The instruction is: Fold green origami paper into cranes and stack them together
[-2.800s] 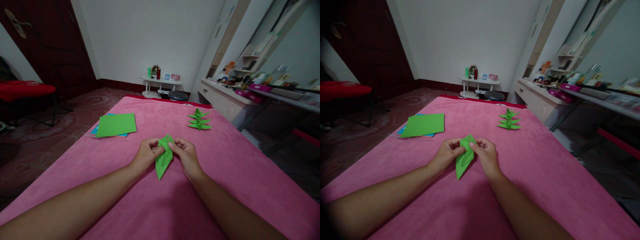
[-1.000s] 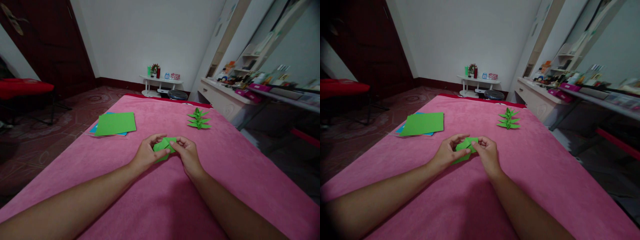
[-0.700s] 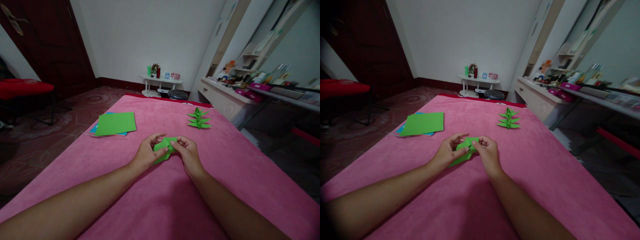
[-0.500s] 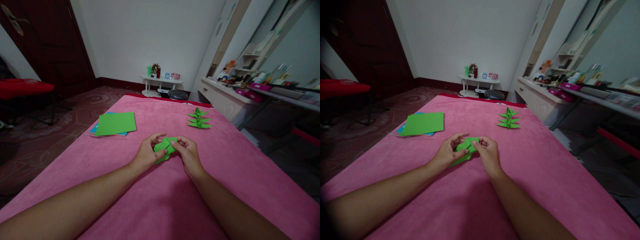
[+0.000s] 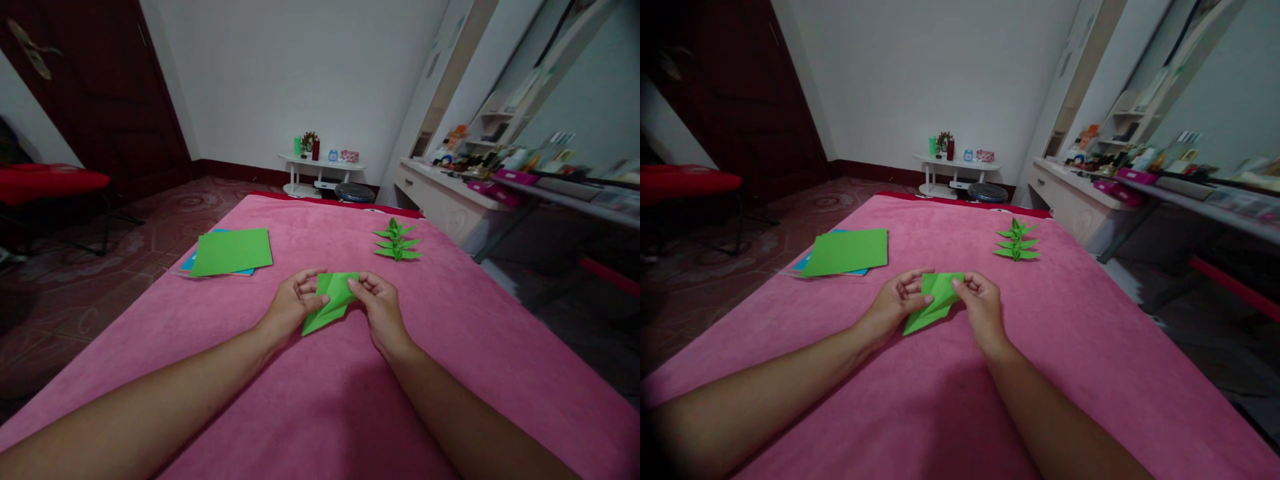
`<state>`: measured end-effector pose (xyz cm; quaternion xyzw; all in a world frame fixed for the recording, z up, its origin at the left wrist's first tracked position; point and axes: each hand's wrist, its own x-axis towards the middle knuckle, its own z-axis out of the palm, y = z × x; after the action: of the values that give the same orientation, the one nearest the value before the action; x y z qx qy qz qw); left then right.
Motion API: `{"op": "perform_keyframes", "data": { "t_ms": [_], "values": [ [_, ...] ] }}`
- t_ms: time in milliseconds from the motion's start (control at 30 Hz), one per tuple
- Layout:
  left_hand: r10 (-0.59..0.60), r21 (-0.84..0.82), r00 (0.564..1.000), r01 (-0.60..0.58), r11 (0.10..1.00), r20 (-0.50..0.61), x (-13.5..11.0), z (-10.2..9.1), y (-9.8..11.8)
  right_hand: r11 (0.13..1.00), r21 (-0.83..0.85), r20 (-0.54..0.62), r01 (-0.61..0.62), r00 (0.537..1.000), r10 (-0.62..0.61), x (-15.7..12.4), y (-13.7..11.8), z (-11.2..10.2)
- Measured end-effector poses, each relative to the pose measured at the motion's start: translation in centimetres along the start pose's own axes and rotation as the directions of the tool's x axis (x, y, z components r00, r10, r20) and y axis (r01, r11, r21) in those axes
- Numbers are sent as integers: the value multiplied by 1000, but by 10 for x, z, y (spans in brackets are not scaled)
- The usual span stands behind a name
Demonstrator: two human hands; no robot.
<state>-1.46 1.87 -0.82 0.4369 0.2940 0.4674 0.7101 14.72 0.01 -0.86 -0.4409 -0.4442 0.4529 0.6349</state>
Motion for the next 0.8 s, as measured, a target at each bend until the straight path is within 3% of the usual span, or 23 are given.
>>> {"op": "perform_keyframes", "data": {
  "t_ms": [167, 333, 533, 633, 800],
  "values": [
    [-6, -3, 1000, 6, 1000, 5, 3, -3, -2, 995, 70, -10, -76, 997, 77, 3, 1, -2],
    [-38, 104, 999, 37, 994, 6, 5, -5, -1, 993, 88, -15, -75, 997, 76, 5, -1, -3],
    [-175, 212, 976, 145, 967, 130, 0, -4, 4, 997, 59, -24, -49, 998, 51, 7, -5, -6],
    [-165, 195, 985, 152, 969, 52, -2, -1, 4, 999, 11, -20, -35, 999, 35, 7, -10, -4],
    [-51, 108, 997, 58, 992, -65, -4, 5, 0, 996, -81, 9, 37, 999, -37, -2, -13, 12]
  ]
}}
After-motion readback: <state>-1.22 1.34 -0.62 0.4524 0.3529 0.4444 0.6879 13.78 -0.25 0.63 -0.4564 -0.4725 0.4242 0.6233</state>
